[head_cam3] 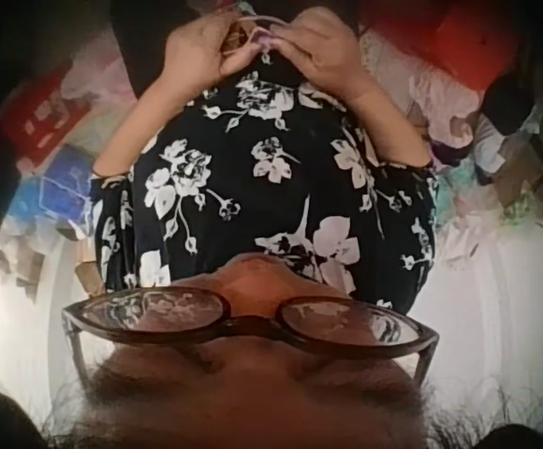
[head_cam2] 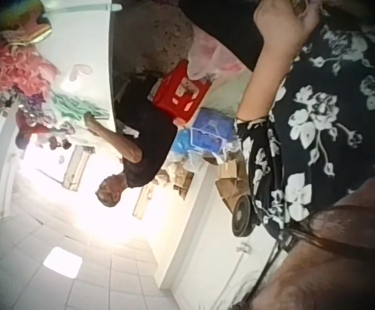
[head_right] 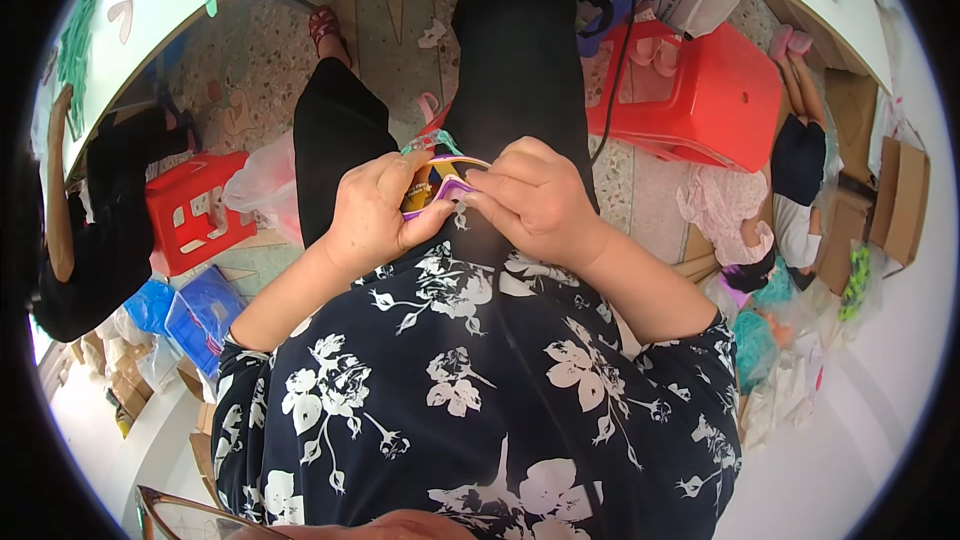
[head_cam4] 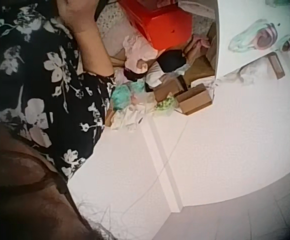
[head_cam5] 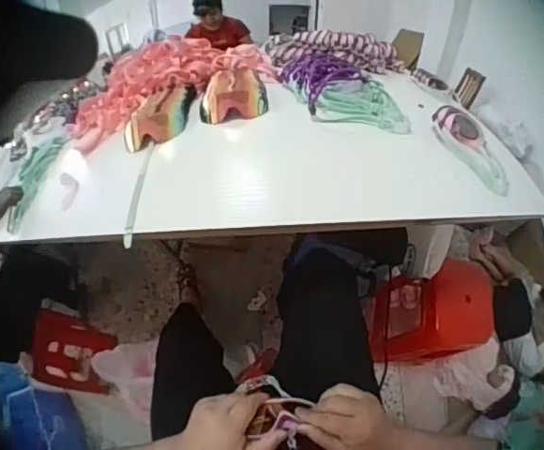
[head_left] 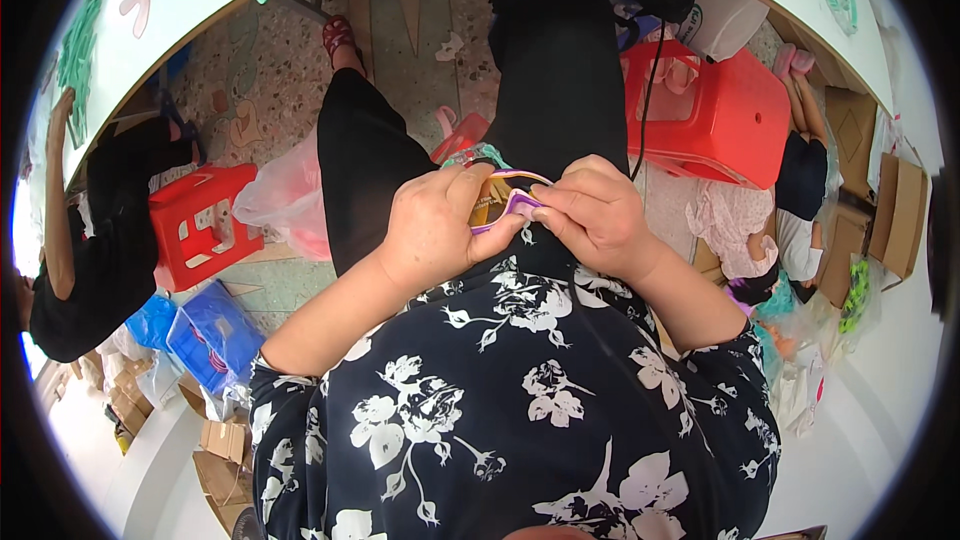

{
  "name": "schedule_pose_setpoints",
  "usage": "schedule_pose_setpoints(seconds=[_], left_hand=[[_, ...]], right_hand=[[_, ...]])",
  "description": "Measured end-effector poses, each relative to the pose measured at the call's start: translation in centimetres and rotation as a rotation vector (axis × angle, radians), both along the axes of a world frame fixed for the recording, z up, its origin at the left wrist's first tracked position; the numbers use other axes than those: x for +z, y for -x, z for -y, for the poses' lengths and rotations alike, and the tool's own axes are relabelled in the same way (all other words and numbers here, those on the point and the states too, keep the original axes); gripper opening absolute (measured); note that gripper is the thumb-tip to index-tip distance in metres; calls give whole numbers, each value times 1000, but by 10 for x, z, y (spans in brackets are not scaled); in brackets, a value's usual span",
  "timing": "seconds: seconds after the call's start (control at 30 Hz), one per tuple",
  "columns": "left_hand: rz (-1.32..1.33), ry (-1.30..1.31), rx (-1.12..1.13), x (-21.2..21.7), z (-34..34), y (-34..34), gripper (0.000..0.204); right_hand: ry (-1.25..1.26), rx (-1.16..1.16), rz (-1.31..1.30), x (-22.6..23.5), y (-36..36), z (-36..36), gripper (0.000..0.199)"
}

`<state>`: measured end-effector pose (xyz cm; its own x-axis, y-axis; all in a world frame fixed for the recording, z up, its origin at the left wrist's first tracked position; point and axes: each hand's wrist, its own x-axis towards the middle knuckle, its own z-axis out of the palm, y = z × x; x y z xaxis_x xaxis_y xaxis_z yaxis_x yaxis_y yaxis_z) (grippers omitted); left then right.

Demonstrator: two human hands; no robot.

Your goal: Assemble colorful swim goggles by attaching lenses and straps.

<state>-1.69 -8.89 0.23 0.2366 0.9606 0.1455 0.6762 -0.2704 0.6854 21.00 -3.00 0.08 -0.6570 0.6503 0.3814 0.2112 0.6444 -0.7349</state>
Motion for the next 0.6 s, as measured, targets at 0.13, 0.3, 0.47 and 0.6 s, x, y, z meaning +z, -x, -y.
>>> schedule_pose_setpoints(seconds=[0.13,0.3,0.47,0.6], left_hand=[[60,-56,-40,3,-6,5,56],[22,-5,-69,15,-6,8,60],[34,-235,-69,26,-14,19,53],[114,-290,-186,25,-17,24,37]], right_hand=[[182,-18,-14,12,1,-16,44],[350,52,73,6,8,-15,51],[428,-14,14,1,11,-19,37],[471,12,18,-1,11,-17,34]])
